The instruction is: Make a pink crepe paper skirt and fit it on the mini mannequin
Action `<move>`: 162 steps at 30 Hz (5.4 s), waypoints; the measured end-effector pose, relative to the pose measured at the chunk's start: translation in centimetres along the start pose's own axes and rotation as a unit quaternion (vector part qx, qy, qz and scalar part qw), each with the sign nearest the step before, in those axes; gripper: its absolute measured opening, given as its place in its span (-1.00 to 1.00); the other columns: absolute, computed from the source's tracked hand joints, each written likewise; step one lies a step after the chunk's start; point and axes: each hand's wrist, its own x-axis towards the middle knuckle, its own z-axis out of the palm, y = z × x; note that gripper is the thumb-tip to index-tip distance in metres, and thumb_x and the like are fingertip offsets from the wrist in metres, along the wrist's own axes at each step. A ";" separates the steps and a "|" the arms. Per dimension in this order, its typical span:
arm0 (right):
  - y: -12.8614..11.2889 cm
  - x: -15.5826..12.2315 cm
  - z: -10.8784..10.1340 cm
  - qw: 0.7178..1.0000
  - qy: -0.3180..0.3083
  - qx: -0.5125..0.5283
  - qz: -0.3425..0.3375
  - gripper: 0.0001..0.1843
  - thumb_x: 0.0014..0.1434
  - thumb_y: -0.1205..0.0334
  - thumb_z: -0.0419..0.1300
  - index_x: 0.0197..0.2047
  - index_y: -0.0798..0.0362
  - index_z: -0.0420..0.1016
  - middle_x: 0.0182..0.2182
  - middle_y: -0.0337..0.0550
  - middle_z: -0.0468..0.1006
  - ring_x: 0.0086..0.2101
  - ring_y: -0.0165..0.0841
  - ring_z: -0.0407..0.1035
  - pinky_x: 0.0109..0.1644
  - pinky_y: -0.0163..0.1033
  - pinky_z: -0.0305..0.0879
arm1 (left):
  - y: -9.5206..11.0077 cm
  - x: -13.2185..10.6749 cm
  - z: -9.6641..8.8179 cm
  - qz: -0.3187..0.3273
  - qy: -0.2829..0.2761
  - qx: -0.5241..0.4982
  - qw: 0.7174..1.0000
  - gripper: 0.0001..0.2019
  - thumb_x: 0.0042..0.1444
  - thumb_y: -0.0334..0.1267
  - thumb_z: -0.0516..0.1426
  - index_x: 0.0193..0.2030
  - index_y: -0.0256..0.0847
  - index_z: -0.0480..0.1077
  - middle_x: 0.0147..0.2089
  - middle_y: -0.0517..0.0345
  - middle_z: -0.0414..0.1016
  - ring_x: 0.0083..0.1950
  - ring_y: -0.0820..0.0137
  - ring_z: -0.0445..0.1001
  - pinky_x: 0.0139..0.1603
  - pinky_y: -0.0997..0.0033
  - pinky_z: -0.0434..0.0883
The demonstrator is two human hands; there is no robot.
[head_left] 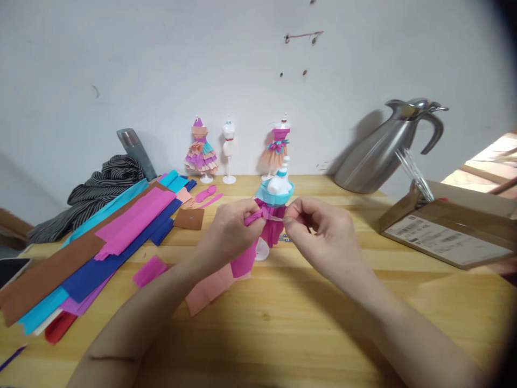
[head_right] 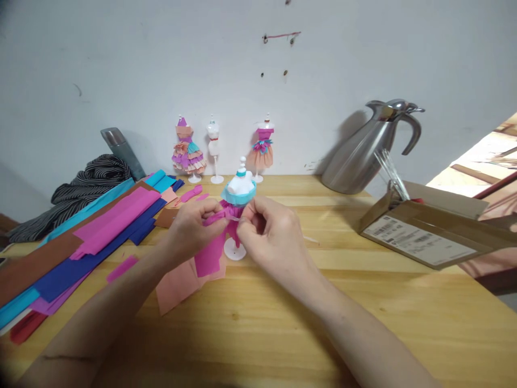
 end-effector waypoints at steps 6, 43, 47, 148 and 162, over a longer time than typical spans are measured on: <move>0.6 0.7 -0.4 1.000 0.018 -0.015 0.009 -0.85 -0.09 0.37 0.08 -0.62 0.02 0.22 -0.72 -0.36 0.20 -0.65 -0.51 0.06 -0.56 -0.33 -0.02 | -0.5 0.1 -0.5 0.018 -0.036 -0.016 0.999 -0.76 0.02 -0.42 0.06 -0.61 -0.22 0.13 -0.61 0.34 0.08 -0.51 0.53 0.07 -0.47 0.47 0.04; 0.7 0.8 -0.5 1.000 0.023 -0.014 0.011 -0.86 -0.10 0.34 0.07 -0.63 0.02 0.22 -0.71 -0.35 0.17 -0.64 -0.51 0.03 -0.57 -0.33 -0.04 | 0.6 0.3 -1.2 -0.039 -0.026 0.096 0.994 -0.85 -0.04 -0.21 0.20 -0.43 -0.22 0.33 -0.52 0.28 0.29 -0.46 0.47 0.18 -0.43 0.45 0.10; 0.8 0.7 -0.4 1.000 0.016 -0.012 0.014 -0.87 -0.10 0.35 0.07 -0.63 0.02 0.22 -0.71 -0.35 0.19 -0.64 -0.52 0.05 -0.57 -0.34 -0.03 | -0.1 0.2 -0.5 0.012 -0.007 0.110 0.994 -0.86 0.06 -0.24 0.15 -0.46 -0.22 0.33 -0.51 0.25 0.28 -0.44 0.47 0.17 -0.39 0.43 0.09; 1.3 0.5 -0.6 0.947 -0.064 -0.264 -0.170 -0.84 0.17 0.39 0.06 -0.44 0.05 0.33 -0.56 -0.21 0.40 -0.61 -0.42 0.21 -0.51 -0.28 -0.01 | -1.2 1.1 -1.5 0.072 -0.026 0.106 0.991 -0.76 0.10 -0.35 0.06 -0.59 -0.23 0.24 -0.62 0.31 0.20 -0.53 0.54 0.13 -0.46 0.47 0.06; 1.1 0.3 -1.0 0.955 -0.062 -0.247 -0.154 -0.87 0.12 0.41 0.08 -0.44 0.07 0.35 -0.58 -0.22 0.40 -0.60 -0.41 0.24 -0.49 -0.28 0.04 | -1.1 1.2 -1.9 0.024 -0.040 0.052 0.998 -0.77 0.10 -0.34 0.08 -0.58 -0.24 0.36 -0.59 0.27 0.36 -0.51 0.52 0.24 -0.45 0.50 0.16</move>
